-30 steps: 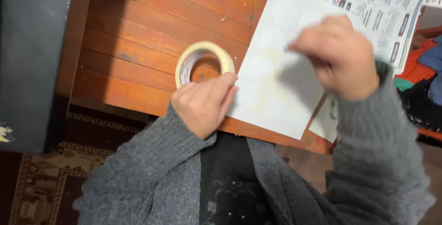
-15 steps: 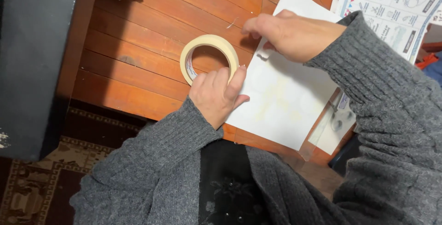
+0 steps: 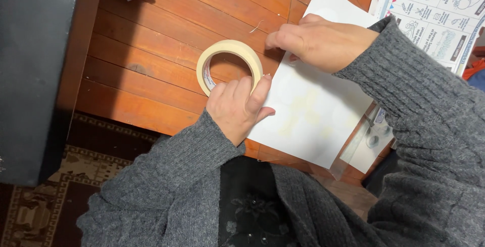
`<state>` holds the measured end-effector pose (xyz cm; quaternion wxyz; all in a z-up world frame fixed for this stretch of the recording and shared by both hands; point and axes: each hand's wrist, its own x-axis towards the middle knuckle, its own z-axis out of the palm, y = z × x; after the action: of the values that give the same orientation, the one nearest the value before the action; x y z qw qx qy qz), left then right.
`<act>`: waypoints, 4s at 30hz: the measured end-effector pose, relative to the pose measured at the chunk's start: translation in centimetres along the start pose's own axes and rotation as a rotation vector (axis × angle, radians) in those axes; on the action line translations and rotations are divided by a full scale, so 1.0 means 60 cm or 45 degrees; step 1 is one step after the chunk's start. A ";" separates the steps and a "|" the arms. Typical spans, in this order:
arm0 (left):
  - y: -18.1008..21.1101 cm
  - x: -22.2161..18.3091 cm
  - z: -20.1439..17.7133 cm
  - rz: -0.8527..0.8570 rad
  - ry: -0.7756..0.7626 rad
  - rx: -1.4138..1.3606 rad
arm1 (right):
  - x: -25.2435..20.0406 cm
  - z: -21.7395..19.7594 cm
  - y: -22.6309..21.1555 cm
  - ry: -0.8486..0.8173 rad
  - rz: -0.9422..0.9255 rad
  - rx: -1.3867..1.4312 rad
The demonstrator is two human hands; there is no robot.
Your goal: Applying strips of masking tape to a paper template with circular cutouts
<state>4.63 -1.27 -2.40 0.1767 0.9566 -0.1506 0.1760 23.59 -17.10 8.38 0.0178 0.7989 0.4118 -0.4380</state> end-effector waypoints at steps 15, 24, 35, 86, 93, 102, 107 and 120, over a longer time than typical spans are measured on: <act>-0.001 0.004 -0.003 0.018 -0.043 -0.004 | 0.007 0.066 0.052 0.656 -0.353 -0.532; 0.001 0.005 -0.006 0.001 -0.050 0.039 | -0.068 0.202 0.047 0.950 0.174 -0.318; 0.002 0.007 -0.011 0.003 -0.047 -0.002 | -0.048 0.227 0.060 0.741 0.296 -0.248; -0.007 -0.002 0.004 0.058 0.014 -0.168 | -0.030 0.267 0.010 1.187 0.056 -0.160; -0.008 0.002 0.002 0.071 0.019 -0.150 | -0.043 0.253 0.009 1.167 0.049 -0.096; -0.003 0.000 0.000 0.054 0.003 -0.162 | -0.057 0.252 0.036 1.120 -0.051 0.024; 0.008 -0.003 -0.021 0.001 0.063 -0.111 | -0.095 0.219 0.005 1.263 -0.249 -0.006; 0.050 -0.040 -0.100 0.329 0.218 -0.565 | -0.122 0.256 -0.173 1.538 -0.131 0.620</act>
<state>-0.26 -1.06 2.79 0.3704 0.8490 -0.2907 0.2399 4.06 -20.92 7.57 -0.4190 0.8650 0.2760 0.0069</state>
